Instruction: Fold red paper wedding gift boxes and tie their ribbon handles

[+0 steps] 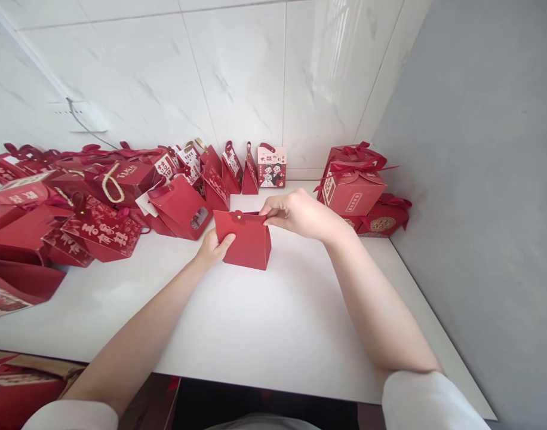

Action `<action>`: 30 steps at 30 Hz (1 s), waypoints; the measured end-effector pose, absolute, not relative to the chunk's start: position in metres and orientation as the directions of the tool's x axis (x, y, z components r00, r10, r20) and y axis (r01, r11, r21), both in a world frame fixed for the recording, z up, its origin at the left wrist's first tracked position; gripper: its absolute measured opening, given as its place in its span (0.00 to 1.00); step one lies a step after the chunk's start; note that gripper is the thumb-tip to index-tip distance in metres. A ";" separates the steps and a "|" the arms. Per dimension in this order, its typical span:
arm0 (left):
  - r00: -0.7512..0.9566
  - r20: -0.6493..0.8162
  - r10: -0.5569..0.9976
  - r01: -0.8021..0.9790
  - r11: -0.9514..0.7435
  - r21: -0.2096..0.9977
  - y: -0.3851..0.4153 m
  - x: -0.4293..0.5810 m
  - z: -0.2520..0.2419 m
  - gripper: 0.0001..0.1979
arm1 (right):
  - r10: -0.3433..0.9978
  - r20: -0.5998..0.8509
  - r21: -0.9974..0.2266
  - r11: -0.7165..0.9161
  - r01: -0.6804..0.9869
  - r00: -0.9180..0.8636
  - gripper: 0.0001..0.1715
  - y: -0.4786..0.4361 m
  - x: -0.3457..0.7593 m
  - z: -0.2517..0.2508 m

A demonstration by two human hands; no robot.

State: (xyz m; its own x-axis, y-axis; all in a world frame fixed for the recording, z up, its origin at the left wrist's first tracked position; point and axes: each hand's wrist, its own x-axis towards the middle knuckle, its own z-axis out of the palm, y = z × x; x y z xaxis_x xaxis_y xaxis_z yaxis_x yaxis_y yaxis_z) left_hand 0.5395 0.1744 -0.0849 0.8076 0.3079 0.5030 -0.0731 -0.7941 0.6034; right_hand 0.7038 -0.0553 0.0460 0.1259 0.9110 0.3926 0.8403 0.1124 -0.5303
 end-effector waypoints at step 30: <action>0.790 0.492 0.366 -0.036 -0.773 0.633 0.175 0.540 -0.087 0.21 | 0.883 0.263 -0.619 -0.155 0.770 0.389 0.05 -0.046 0.688 0.046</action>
State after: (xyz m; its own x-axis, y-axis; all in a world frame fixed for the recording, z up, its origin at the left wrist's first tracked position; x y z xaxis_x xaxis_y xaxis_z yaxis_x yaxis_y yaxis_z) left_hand 0.5404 0.1755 -0.0865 0.7903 0.3658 0.4916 -0.0361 -0.7731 0.6333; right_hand 0.6884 -0.0461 0.0455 0.3888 0.8831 0.2627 0.7701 -0.1550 -0.6188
